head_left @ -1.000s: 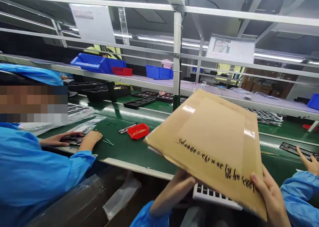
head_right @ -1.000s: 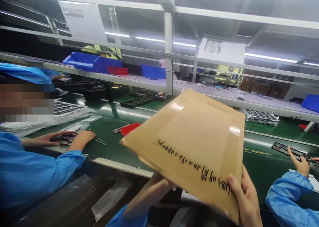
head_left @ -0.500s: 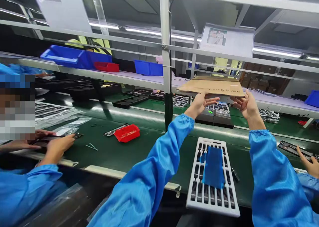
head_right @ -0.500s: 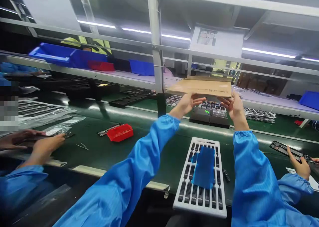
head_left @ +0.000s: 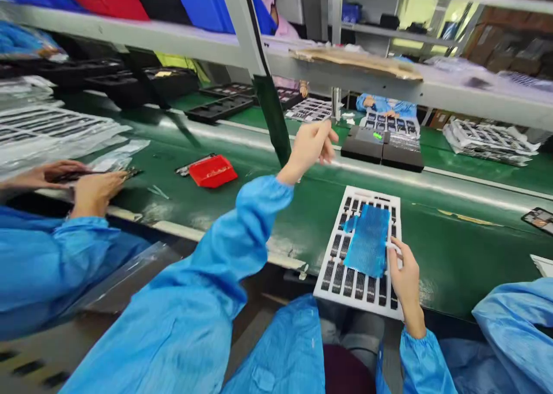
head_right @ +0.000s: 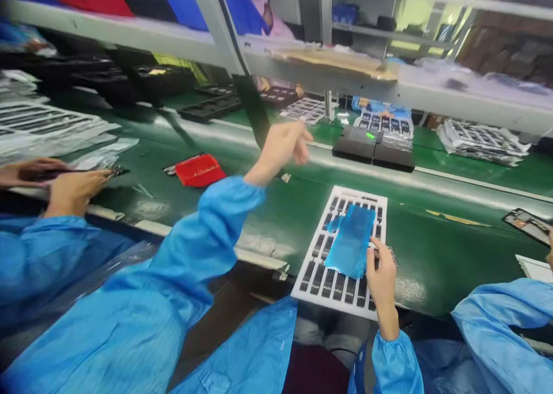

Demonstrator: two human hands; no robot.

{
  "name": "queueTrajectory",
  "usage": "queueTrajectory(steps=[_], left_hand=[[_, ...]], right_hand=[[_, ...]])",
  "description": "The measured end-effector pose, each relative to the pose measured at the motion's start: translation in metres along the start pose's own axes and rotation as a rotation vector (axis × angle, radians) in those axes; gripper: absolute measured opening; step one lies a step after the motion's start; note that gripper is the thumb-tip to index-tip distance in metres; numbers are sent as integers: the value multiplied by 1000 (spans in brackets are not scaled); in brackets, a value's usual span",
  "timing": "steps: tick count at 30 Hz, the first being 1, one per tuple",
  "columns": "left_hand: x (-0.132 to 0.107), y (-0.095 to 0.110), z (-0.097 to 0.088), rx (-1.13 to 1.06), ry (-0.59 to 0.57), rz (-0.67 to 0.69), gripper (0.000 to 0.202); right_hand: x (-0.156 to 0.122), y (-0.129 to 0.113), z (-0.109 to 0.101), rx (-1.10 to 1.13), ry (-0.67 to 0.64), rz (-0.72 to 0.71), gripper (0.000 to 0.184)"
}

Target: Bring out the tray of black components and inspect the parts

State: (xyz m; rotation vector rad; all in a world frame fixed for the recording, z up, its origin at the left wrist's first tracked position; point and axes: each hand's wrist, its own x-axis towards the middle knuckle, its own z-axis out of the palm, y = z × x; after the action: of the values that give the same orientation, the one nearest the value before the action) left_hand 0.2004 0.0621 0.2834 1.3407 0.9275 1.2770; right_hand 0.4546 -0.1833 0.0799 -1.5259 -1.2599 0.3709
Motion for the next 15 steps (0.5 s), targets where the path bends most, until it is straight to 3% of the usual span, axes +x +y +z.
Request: queueTrajectory(steps=[2, 4, 5, 7, 9, 11, 15], left_hand=[[-59, -59, -34, 154, 115, -21, 39], [-132, -122, -65, 384, 496, 5, 43], [-171, -152, -76, 428, 597, -42, 46], [-244, -205, -87, 505, 681, -166, 52], [-303, -250, -84, 569, 623, -334, 47], [-346, -288, -73, 614, 488, -512, 41], [-385, -345, -55, 681, 236, -752, 29]], right_hand=[[-20, 35, -6, -151, 81, -74, 50], [-32, 56, -15, -200, 76, -116, 50], [-36, 62, -19, -202, 64, -130, 50], [-38, 67, -26, -186, 63, -177, 49], [-37, 68, -29, -157, 66, -224, 48], [-35, 67, -29, -136, 56, -248, 47], [-32, 67, -28, -133, 58, -269, 48]])
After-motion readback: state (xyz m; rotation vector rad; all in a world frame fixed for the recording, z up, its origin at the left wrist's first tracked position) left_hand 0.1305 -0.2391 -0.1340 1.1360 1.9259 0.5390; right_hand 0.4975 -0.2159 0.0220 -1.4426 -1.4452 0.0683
